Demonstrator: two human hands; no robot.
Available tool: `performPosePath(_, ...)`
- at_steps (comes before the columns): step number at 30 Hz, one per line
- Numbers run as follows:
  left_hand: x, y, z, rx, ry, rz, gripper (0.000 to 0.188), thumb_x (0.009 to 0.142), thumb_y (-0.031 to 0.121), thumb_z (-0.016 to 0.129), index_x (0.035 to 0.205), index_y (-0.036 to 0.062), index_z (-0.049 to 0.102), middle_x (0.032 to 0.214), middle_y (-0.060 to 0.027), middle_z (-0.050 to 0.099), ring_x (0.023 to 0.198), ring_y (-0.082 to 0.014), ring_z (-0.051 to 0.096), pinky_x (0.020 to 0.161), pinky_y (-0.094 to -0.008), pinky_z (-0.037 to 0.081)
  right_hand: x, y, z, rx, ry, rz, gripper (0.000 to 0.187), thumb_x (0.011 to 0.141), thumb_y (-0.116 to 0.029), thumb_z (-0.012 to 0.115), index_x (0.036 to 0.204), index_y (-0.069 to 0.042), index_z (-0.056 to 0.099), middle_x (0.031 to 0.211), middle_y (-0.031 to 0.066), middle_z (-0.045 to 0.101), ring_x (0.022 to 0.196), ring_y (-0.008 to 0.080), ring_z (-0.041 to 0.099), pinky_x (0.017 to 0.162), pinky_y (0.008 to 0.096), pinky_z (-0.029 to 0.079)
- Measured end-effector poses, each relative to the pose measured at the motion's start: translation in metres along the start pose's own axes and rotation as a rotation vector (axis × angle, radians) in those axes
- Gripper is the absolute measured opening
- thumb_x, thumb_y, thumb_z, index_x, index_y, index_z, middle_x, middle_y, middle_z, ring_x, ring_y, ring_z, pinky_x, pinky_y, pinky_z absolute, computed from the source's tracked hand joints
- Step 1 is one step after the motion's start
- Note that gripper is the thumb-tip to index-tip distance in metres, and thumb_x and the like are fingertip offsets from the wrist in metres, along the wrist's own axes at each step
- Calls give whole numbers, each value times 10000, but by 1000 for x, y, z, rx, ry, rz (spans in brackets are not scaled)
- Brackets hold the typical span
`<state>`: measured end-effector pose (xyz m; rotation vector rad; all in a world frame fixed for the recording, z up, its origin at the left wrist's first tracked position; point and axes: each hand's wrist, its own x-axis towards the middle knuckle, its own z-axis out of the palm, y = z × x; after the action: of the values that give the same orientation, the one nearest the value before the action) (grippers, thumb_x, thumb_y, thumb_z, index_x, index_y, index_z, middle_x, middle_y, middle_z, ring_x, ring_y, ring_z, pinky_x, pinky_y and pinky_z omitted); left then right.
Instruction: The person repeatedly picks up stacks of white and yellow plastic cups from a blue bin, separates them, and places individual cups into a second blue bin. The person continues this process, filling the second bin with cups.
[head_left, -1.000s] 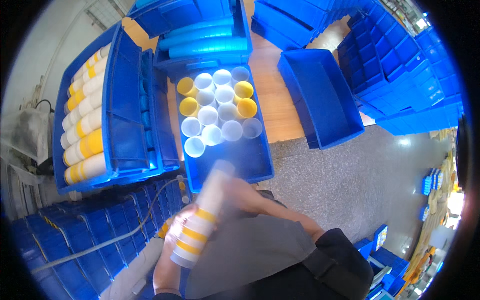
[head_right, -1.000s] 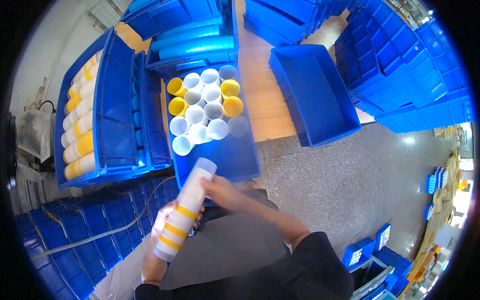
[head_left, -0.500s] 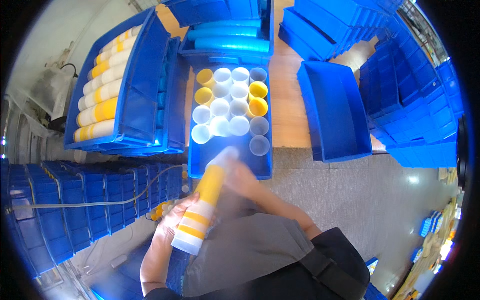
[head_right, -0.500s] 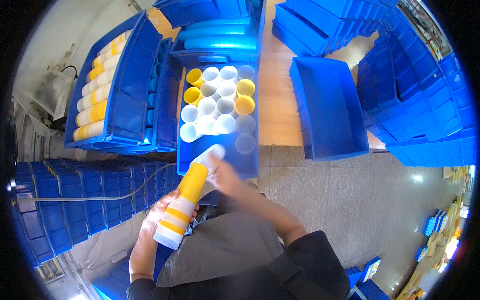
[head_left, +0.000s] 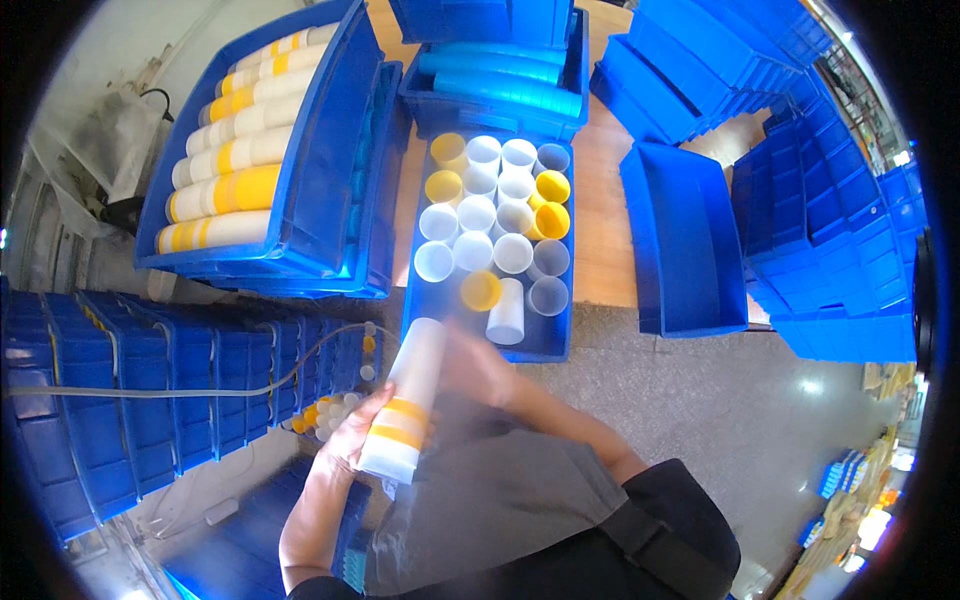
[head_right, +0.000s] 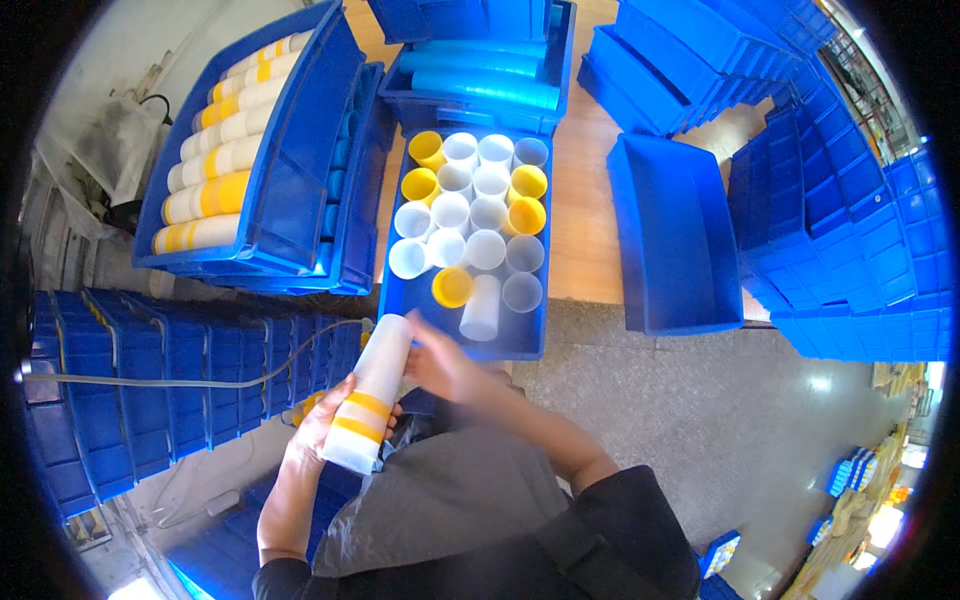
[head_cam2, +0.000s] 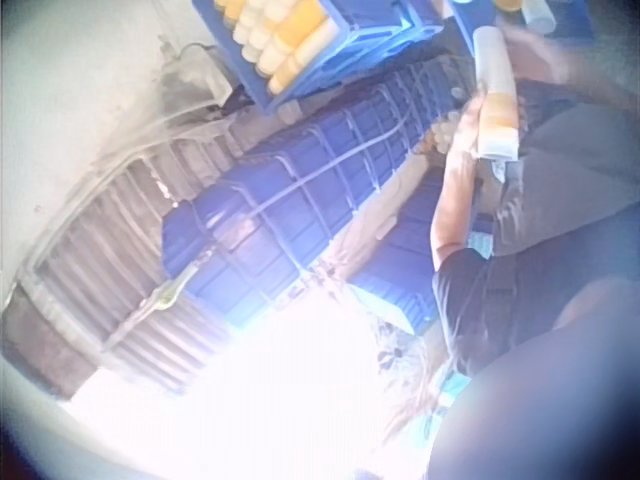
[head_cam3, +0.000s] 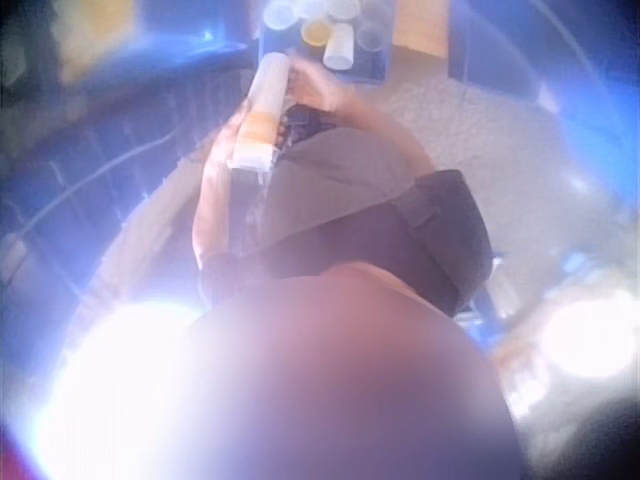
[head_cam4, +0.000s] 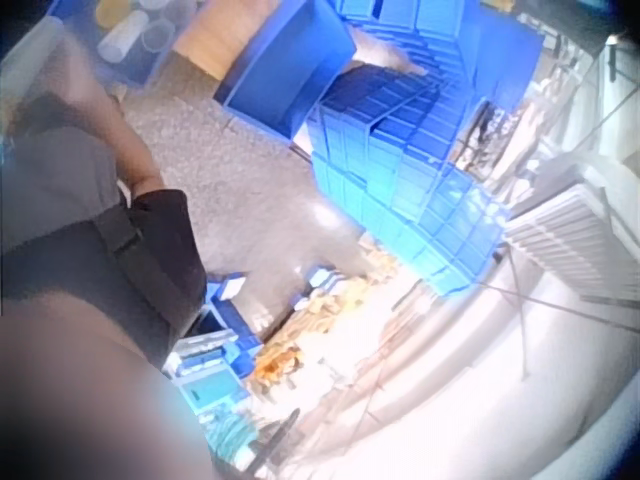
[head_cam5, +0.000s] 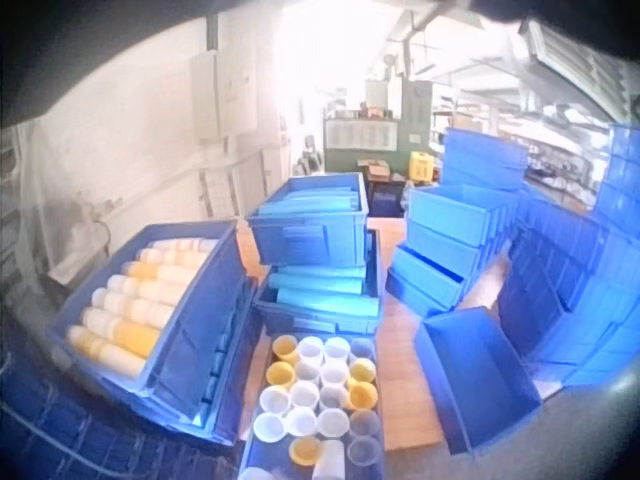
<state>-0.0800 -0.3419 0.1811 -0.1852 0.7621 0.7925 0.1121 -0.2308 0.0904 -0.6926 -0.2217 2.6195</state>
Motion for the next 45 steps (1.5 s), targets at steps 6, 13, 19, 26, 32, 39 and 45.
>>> performPosePath(6,-15,5,-6,477,57,17,794,873,511,725,1374,-41,452,1170,-244,640,989,-303,691,846,-396,590,20,-2,8,-502,142,-312,483,937,-235,679,1288,60,526,1206,203,637,1165,292,614,1039,408,453)
performPosePath(13,-46,7,-20,926,-562,136,1168,758,528,816,1571,-34,194,1639,-200,190,1515,-292,182,1206,-411,148,-39,-32,-38,-1383,364,-229,453,857,-196,771,1167,85,597,1239,190,641,1146,265,645,985,376,507)
performPosePath(19,-25,2,-23,746,-367,99,1051,677,529,874,1450,-51,460,1499,-181,472,1331,-238,507,1121,-395,385,-25,-44,-92,-2350,402,-645,438,715,-116,779,1082,79,641,1223,193,621,1147,345,596,944,393,529)
performPosePath(26,-12,8,-13,828,-219,507,966,728,513,852,1371,-121,509,1299,-186,629,1166,-219,624,1007,-348,488,-13,-59,-98,-2466,278,-487,196,832,-70,622,1002,27,622,1052,178,611,1005,340,608,862,410,553)
performPosePath(32,-10,15,2,1222,252,546,427,878,-25,513,1295,-41,608,1137,-154,713,1025,-202,687,877,-323,552,-22,-103,-50,-2106,617,-864,95,819,-18,599,907,-17,564,975,169,587,934,361,605,774,445,528)
performPosePath(39,5,19,14,1101,86,598,380,866,22,616,1241,-39,614,1100,-138,710,997,-182,682,854,-309,546,-79,-52,27,-1984,-168,-989,625,709,-152,835,1262,-30,572,1232,145,619,1078,334,598,910,432,466)
performPosePath(45,1,33,7,948,-69,799,474,807,152,797,1144,-45,528,1036,-141,702,936,-163,687,793,-286,544,-101,-40,-23,-1798,621,-978,656,719,-171,848,1292,-29,560,1254,168,609,1164,349,585,973,446,467)
